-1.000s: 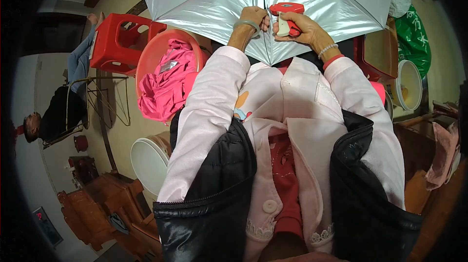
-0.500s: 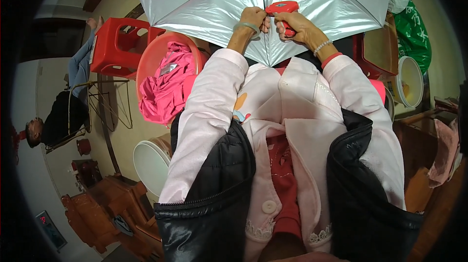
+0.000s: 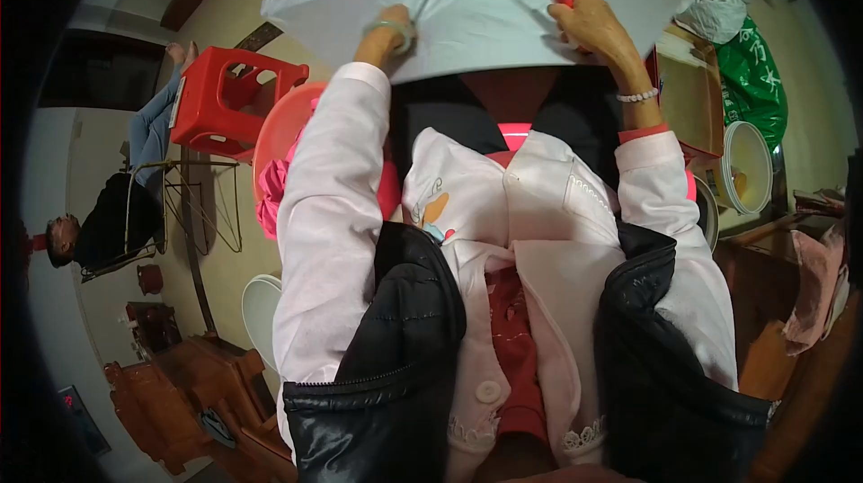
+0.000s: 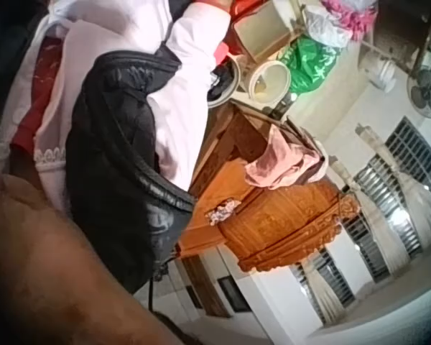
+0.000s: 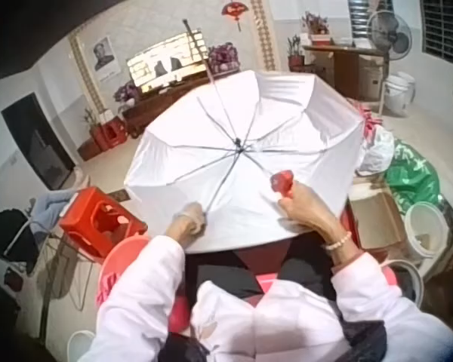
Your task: Assembling umbrella frames with pink fabric covers and sorting materials from a bucket.
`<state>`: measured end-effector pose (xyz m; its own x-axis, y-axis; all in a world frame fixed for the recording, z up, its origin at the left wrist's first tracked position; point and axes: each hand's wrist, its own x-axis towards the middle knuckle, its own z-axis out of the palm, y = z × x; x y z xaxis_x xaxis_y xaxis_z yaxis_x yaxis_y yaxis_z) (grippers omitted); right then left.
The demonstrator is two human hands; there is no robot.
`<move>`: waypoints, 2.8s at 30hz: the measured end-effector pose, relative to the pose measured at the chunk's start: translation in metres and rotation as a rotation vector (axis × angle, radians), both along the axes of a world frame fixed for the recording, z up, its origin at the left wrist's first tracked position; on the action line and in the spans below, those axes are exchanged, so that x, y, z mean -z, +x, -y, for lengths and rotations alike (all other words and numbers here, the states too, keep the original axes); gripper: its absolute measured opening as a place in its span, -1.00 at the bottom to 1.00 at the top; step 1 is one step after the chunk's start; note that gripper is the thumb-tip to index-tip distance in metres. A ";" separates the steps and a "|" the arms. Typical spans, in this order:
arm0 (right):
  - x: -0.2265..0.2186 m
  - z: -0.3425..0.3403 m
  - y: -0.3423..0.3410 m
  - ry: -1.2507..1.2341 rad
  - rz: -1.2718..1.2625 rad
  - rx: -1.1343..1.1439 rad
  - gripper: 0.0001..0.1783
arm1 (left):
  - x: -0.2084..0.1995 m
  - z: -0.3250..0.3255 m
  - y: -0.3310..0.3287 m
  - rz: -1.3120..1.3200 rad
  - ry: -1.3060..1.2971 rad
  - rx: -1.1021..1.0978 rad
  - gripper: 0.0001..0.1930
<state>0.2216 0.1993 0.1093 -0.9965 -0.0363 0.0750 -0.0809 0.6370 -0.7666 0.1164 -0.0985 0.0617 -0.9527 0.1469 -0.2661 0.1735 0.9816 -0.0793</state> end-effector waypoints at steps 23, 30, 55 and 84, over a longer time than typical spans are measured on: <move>0.063 0.032 0.001 -1.113 0.481 0.078 -0.73 | 0.042 -0.114 0.042 -0.254 0.350 -0.125 -0.74; 0.081 0.062 0.001 -1.060 0.527 0.070 -0.75 | 0.082 -0.082 0.043 -0.250 0.746 -0.307 -0.80; 0.099 0.062 0.009 -1.438 0.822 -0.053 -0.70 | 0.055 -0.077 0.071 0.227 1.443 -0.470 -0.84; 0.086 0.070 0.007 -1.131 0.726 -0.075 -0.87 | 0.067 -0.074 0.053 0.220 1.132 -0.310 -0.82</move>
